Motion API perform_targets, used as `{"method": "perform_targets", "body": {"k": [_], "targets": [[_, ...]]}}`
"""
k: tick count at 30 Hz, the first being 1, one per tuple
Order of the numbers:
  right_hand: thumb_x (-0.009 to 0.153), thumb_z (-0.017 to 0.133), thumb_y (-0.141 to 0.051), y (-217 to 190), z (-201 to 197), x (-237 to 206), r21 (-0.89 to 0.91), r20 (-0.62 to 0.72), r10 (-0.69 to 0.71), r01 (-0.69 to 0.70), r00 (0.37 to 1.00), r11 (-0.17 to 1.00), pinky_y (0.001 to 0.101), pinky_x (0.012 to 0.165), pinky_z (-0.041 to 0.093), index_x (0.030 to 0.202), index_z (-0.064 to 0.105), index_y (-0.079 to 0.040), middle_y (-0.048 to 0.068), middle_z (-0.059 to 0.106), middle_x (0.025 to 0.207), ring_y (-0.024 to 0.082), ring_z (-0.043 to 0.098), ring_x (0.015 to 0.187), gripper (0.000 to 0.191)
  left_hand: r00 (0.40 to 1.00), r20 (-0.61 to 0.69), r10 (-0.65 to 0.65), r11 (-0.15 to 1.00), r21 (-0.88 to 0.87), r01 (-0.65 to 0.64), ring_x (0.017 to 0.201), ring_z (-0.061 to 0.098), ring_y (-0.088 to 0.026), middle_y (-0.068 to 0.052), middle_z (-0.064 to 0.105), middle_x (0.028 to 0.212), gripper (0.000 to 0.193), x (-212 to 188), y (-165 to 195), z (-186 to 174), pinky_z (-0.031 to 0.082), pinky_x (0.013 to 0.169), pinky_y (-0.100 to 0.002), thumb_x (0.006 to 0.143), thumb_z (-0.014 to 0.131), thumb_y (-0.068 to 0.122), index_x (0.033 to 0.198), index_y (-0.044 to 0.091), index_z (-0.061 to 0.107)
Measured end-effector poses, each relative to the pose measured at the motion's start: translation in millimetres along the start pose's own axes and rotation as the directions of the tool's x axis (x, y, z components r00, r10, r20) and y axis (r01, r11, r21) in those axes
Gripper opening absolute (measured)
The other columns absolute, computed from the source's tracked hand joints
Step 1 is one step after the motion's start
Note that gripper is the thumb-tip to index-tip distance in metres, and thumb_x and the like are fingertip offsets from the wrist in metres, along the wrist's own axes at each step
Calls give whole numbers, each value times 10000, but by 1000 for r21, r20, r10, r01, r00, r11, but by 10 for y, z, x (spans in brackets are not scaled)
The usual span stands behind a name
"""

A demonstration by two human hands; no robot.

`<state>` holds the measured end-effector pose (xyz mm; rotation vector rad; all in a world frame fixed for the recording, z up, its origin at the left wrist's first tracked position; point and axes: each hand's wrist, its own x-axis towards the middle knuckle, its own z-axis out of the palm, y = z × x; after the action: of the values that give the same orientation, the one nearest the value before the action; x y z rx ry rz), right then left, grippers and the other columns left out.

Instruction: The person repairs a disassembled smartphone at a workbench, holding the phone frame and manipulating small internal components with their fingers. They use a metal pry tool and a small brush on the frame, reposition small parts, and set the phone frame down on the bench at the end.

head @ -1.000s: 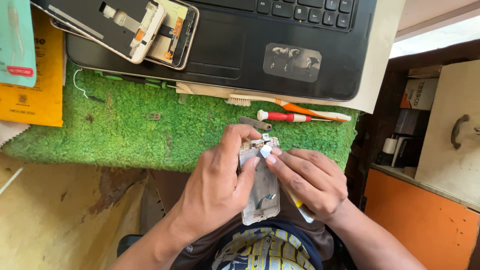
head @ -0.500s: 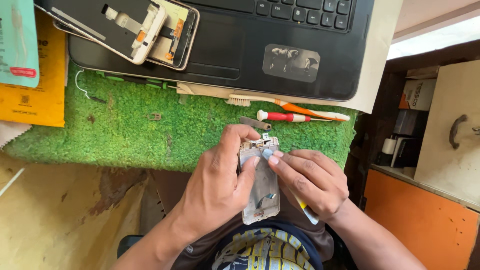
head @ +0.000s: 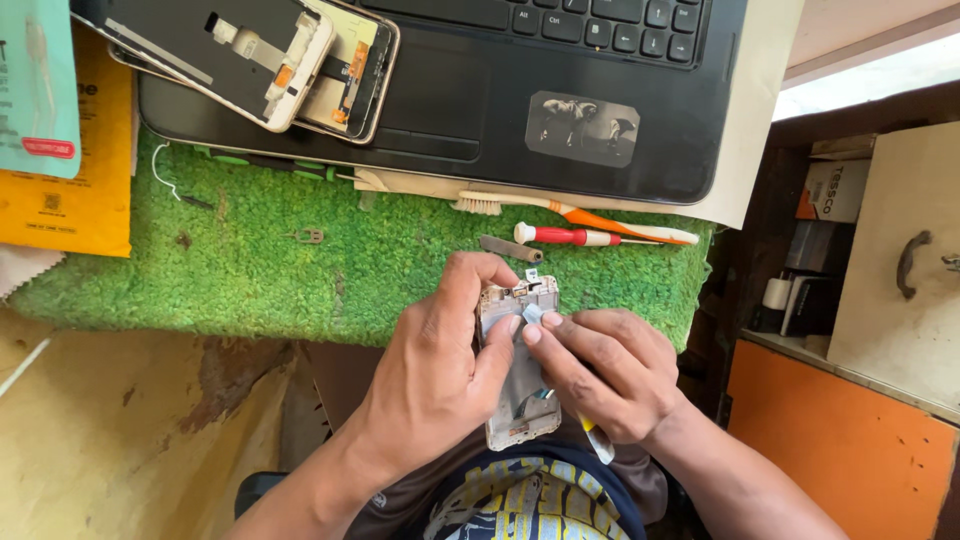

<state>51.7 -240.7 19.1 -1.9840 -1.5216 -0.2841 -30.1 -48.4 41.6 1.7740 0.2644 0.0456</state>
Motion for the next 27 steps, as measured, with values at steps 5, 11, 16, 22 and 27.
{"method": "perform_targets", "body": {"k": [5, 11, 16, 22, 27], "targets": [[760, 788, -24, -90, 10, 52, -44, 23, 58, -57, 998, 997, 385, 741, 590, 1211, 708, -19, 135, 682, 1066, 284, 677, 899, 457, 1000, 5, -24, 1000, 2, 24, 561, 660, -229, -112, 604, 725, 292, -9, -16, 6, 476, 523, -365, 934, 661, 0, 1180, 48, 512], [776, 736, -66, -296, -83, 131, -57, 130, 207, -201, 970, 978, 420, 803, 593, 1250, 666, 66, 180, 681, 1062, 328, 673, 897, 497, 998, -44, 51, 998, 23, -50, 563, 637, -224, -123, 610, 806, 321, -33, -13, 19, 456, 523, -362, 913, 656, -35, 1185, 42, 503], [803, 712, -74, -357, -76, 192, -80, 84, 238, -232, 968, 969, 421, 810, 590, 1261, 659, 70, 192, 679, 1054, 336, 677, 912, 483, 998, -45, 54, 999, 4, -54, 554, 600, -187, -97, 565, 755, 310, -58, -20, 11, 443, 523, -343, 926, 661, -39, 1176, 51, 501], [836, 716, -46, -370, -68, 196, -119, 95, 186, -175, 978, 977, 420, 811, 593, 1257, 654, 90, 186, 684, 1060, 320, 679, 902, 446, 999, -41, 1, 1000, -4, -1, 500, 503, -139, -55, 484, 647, 293, -70, -6, 25, 395, 487, -326, 922, 671, -34, 1152, 58, 514], [820, 709, -49, -397, -71, 168, -103, 75, 224, -216, 972, 971, 422, 804, 593, 1250, 656, 87, 194, 677, 1048, 328, 677, 898, 453, 999, -51, 4, 1000, 11, -4, 498, 464, -132, -49, 456, 638, 297, -78, 1, 53, 376, 476, -325, 915, 678, -35, 1148, 58, 521]]}}
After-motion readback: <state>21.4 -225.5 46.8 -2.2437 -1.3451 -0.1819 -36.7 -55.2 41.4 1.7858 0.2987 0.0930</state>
